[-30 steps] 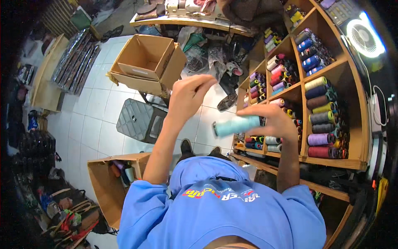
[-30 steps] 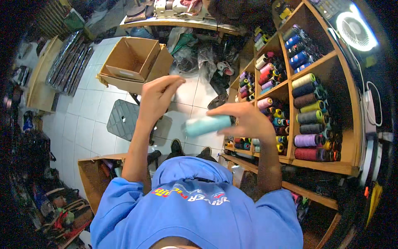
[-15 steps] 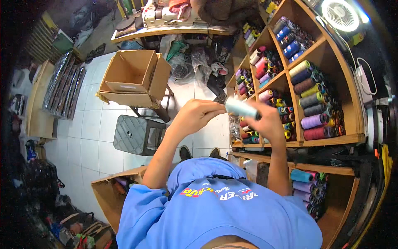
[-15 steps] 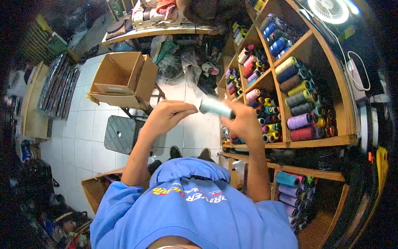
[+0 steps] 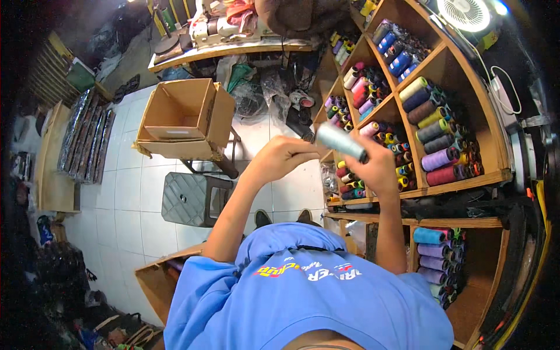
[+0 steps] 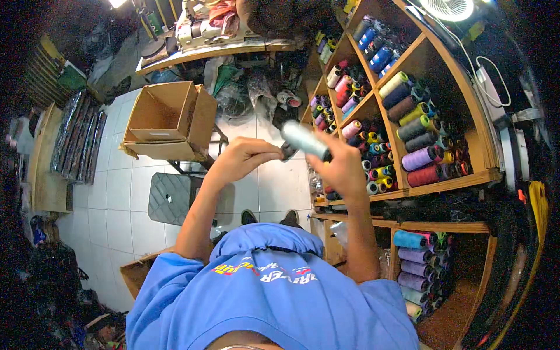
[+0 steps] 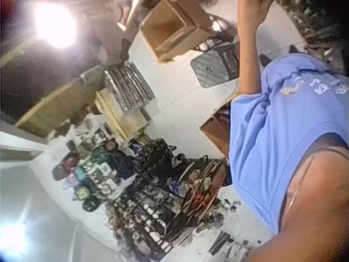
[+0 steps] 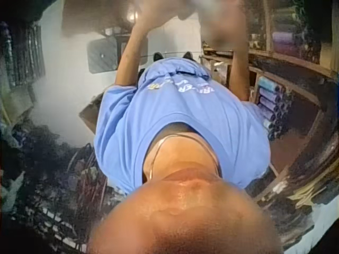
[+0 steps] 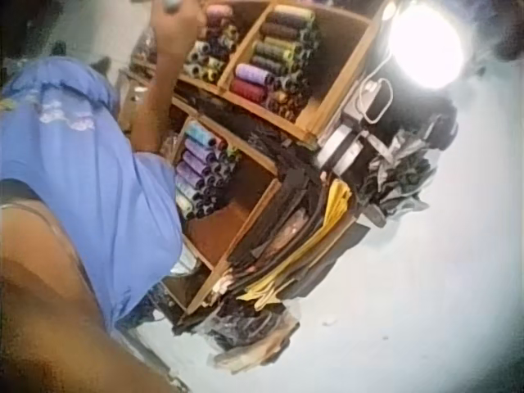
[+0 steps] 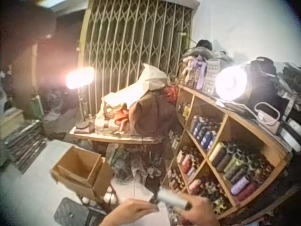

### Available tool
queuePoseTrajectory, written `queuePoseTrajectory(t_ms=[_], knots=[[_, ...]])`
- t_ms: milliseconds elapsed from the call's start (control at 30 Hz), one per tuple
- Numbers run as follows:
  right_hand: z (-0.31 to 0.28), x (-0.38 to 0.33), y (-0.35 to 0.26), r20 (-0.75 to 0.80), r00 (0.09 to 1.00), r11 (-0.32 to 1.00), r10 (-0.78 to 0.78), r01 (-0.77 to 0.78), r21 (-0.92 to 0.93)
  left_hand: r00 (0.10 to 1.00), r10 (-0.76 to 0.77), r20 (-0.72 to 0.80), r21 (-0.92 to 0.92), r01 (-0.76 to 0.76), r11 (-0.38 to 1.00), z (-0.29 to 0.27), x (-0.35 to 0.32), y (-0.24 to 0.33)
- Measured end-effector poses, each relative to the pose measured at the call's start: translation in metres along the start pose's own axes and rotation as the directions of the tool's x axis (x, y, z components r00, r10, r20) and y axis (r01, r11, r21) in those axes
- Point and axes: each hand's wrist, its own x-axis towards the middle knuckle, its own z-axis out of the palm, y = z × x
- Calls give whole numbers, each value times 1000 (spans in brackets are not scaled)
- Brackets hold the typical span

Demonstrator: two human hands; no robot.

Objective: The person picks up thread spools from a cardboard box and places them into specific slots on a wooden shelf, arranging them by color.

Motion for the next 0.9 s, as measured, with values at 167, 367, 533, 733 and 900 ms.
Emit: queuePoseTrajectory(t_ms=[167, 367, 533, 733, 900], knots=[[5, -15, 16, 114, 981, 803, -159, 61, 593, 999, -47, 14, 37, 46, 998, -8, 4, -8], [10, -5, 15, -122, 939, 724, 321, -160, 671, 969, -243, -49, 63, 246, 967, -4, -9, 2], [15, -13, 17, -102, 894, 569, 437, -187, 801, 938, -157, -309, 39, 177, 983, -4, -5, -7], [13, -21, 6, -56, 912, 657, 406, -249, 711, 979, 134, -154, 379, -67, 923, 2, 10, 30], [17, -24, -11, 130, 900, 682, 417, -404, 609, 941, 323, 104, 698, -300, 650, 38, 13, 11]])
